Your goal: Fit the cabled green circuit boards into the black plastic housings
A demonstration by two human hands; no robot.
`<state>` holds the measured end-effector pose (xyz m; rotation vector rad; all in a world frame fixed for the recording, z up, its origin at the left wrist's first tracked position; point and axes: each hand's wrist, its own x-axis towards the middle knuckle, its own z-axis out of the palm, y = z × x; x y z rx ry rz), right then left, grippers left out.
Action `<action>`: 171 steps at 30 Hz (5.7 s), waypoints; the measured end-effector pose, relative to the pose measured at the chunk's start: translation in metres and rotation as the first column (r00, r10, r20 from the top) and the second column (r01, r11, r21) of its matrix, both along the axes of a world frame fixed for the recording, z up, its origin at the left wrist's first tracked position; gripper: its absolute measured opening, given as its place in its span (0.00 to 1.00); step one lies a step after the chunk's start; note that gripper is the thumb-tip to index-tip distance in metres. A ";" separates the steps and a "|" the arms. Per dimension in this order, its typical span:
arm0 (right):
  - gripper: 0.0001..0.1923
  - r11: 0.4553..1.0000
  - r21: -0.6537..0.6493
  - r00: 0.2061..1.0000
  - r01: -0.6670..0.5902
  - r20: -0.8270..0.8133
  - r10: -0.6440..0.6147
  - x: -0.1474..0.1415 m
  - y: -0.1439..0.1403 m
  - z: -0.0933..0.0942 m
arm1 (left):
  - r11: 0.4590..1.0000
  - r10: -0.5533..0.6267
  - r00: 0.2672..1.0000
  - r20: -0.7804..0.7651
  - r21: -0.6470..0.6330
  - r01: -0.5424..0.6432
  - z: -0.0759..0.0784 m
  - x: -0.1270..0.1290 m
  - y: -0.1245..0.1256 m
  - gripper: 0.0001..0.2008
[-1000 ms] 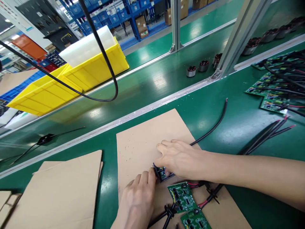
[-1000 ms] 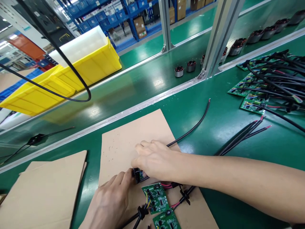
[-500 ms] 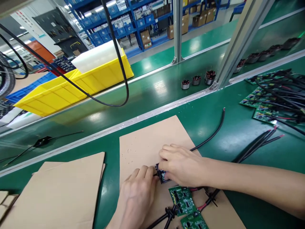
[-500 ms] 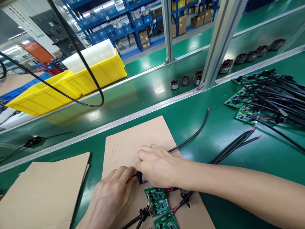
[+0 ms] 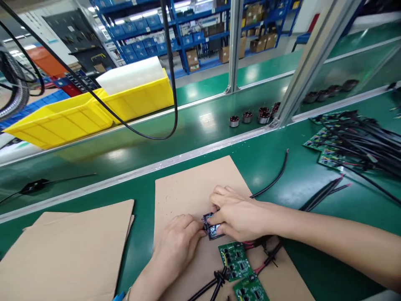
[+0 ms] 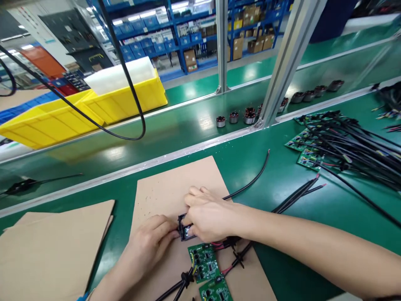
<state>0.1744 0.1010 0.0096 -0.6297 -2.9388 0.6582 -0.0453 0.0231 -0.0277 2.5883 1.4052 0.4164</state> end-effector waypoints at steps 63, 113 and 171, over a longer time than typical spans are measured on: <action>0.09 0.977 -0.180 0.990 0.117 -0.054 -0.129 -0.005 0.021 -0.019 | 0.988 -0.115 0.951 0.285 -0.069 0.140 -0.012 -0.011 0.029 0.26; 0.03 0.991 0.019 0.984 0.133 0.116 -0.134 -0.019 -0.002 -0.019 | 0.982 -0.049 0.979 0.199 -0.170 0.084 0.000 -0.005 0.026 0.22; 0.08 0.961 0.278 0.996 -0.009 0.092 -0.017 0.032 -0.015 -0.033 | 0.914 -0.015 0.983 0.181 -0.395 0.087 0.016 0.017 -0.002 0.31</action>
